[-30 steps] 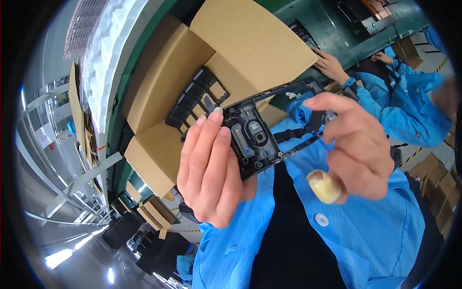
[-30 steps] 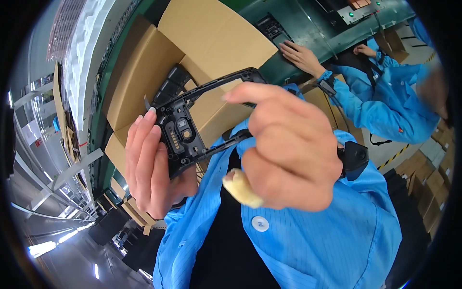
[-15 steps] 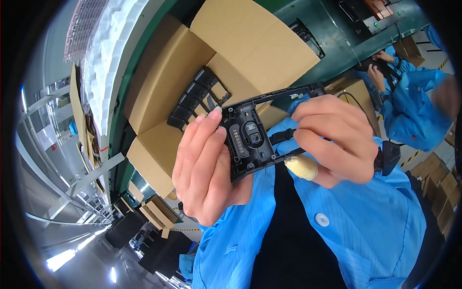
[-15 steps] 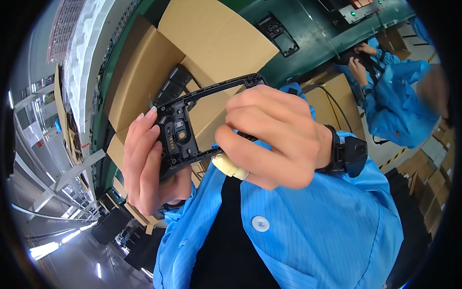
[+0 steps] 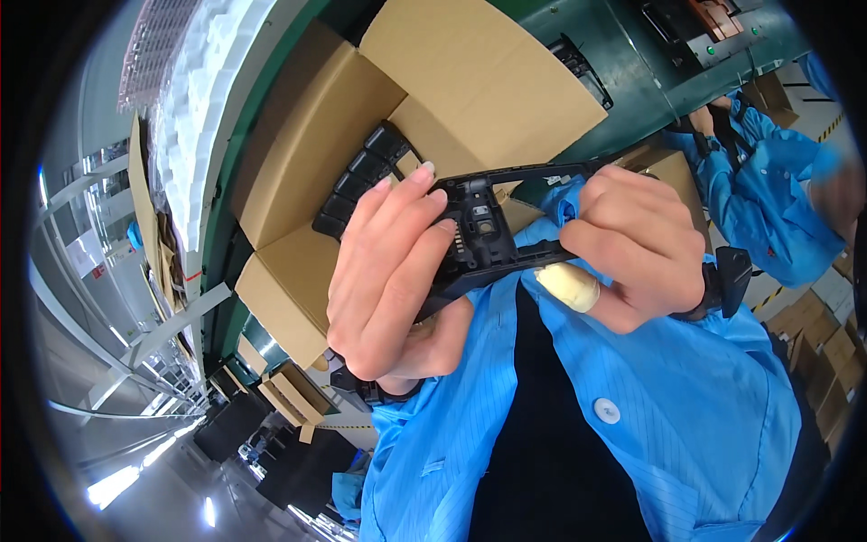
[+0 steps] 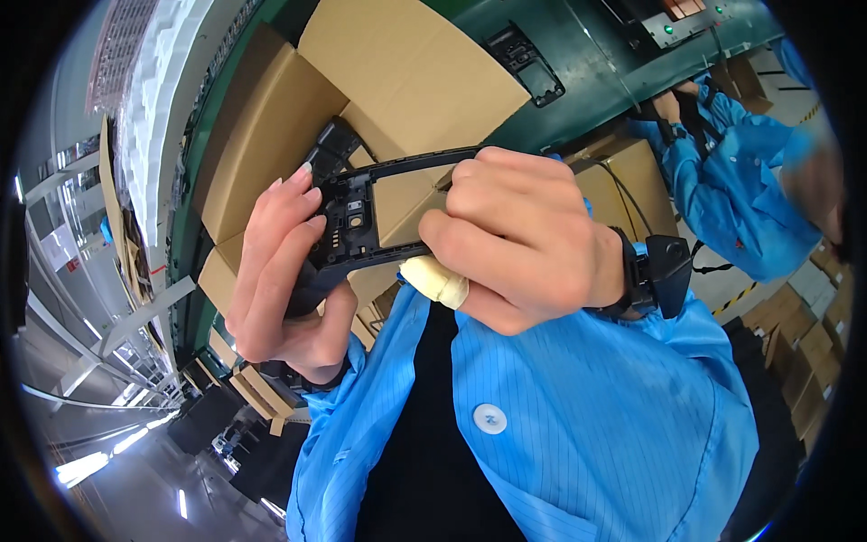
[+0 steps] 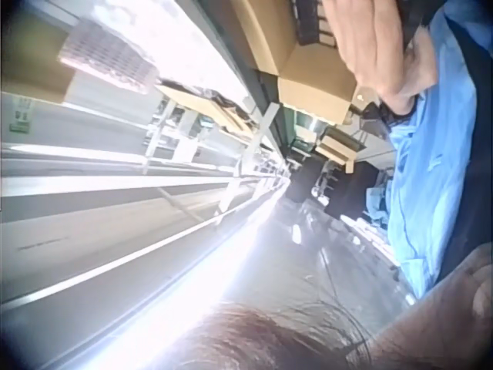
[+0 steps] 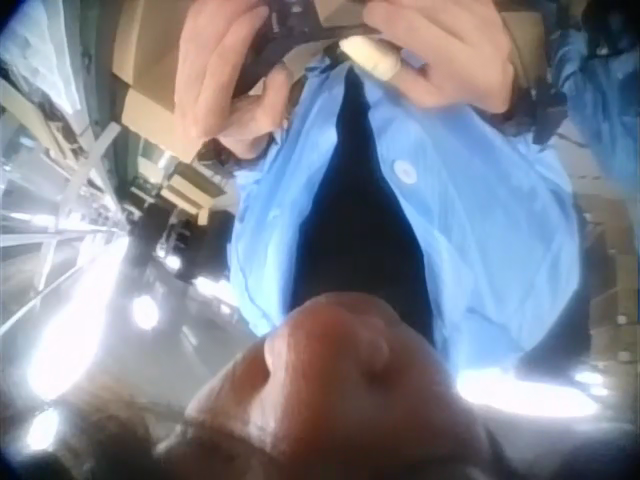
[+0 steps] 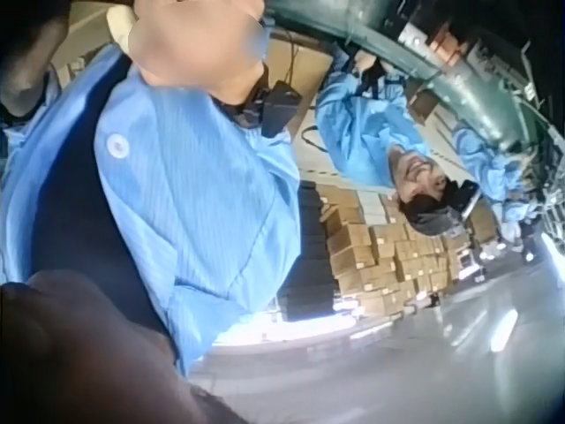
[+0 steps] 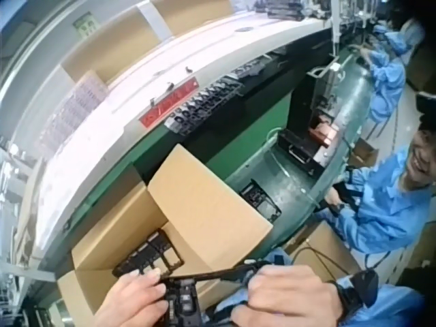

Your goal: Inspecting and organizing black plastic electronic component housings on a factory assembly line.

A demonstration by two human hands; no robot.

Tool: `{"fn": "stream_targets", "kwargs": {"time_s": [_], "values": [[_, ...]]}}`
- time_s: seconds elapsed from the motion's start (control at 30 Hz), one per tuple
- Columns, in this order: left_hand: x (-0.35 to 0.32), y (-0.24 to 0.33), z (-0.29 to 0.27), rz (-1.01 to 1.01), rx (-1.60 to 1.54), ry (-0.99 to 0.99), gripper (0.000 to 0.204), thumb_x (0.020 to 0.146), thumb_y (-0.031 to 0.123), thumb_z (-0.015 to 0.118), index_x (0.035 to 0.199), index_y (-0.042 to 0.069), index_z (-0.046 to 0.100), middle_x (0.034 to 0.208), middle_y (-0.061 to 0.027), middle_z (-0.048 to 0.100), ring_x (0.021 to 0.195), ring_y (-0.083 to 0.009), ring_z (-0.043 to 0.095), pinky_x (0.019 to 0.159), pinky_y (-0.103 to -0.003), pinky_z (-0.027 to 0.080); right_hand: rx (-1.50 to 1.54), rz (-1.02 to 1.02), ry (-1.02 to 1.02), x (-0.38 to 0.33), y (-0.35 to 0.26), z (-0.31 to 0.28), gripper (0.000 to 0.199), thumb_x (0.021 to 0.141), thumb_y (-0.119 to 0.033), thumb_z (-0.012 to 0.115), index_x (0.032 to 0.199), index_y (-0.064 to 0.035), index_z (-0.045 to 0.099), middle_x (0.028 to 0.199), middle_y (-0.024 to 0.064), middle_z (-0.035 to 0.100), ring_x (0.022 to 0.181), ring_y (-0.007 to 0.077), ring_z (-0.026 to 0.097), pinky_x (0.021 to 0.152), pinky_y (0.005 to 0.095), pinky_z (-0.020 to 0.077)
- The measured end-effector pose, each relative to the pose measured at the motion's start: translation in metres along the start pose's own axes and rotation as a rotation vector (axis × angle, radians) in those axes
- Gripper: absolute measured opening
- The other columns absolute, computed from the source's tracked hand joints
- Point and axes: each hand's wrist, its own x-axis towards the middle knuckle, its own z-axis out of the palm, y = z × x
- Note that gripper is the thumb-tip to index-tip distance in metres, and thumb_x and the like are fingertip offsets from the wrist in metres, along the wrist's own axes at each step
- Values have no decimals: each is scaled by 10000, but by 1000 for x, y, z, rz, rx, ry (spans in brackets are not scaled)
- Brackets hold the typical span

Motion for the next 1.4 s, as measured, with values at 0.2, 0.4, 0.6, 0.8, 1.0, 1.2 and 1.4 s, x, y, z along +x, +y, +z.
{"fn": "stream_targets", "kwargs": {"time_s": [0.2, 0.4, 0.6, 0.8, 1.0, 1.2, 1.4], "values": [[-8, 1, 0, 21, -43, 20, 440, 432, 1, 601, 842, -134, 688, 855, -278, 713, 975, -475, 732, 946, -600, 528, -18, -125, -17, -3, -1, -5, 248, 674, -46, 738, 771, 121, 582, 595, 99, 444, 462, 217, 428, 429, 328, 331], [-12, 4, 2, 88, 11, 110, 346, 497, -9, 654, 830, -103, 661, 814, -263, 710, 924, -457, 746, 918, -637, 531, -46, -179, 53, -7, -1, 0, 291, 583, -84, 673, 801, 91, 590, 625, 61, 408, 511, 202, 414, 456, 311, 298], [-14, 4, 3, 99, 59, 151, 269, 578, -21, 730, 830, -82, 657, 793, -238, 706, 904, -439, 750, 936, -648, 517, -68, -208, 72, -10, 4, 0, 216, 676, -57, 692, 803, 86, 592, 626, 71, 418, 508, 209, 423, 454, 318, 310], [-18, -9, -8, -54, -248, 66, 312, 597, -10, 810, 877, -71, 689, 823, -242, 722, 900, -417, 752, 1019, -654, 453, 171, 163, -15, -10, 3, -3, 201, 702, -64, 773, 791, 39, 625, 593, 59, 437, 480, 203, 428, 451, 340, 320], [-44, -14, 0, -239, -392, 34, 353, 603, -12, 853, 919, -97, 721, 875, -242, 751, 886, -359, 757, 1039, -618, 455, 330, 580, -69, -38, 3, 5, 189, 768, -110, 792, 765, -20, 626, 571, 33, 467, 495, 165, 431, 492, 309, 315], [-63, -11, 6, -353, -306, 164, 318, 642, -55, 829, 934, -124, 724, 878, -231, 751, 896, -340, 750, 1046, -612, 454, 394, 720, -41, -42, 2, 18, 203, 817, -140, 787, 769, -26, 626, 578, 41, 477, 510, 151, 449, 504, 304, 332], [-80, -19, 10, -486, -191, 261, 331, 704, -162, 785, 1019, -124, 690, 970, -214, 743, 924, -285, 727, 992, -486, 521, 681, 943, 75, -50, 10, 44, 109, 828, -74, 723, 798, 1, 649, 650, 20, 611, 580, 65, 522, 537, 255, 386]]}}
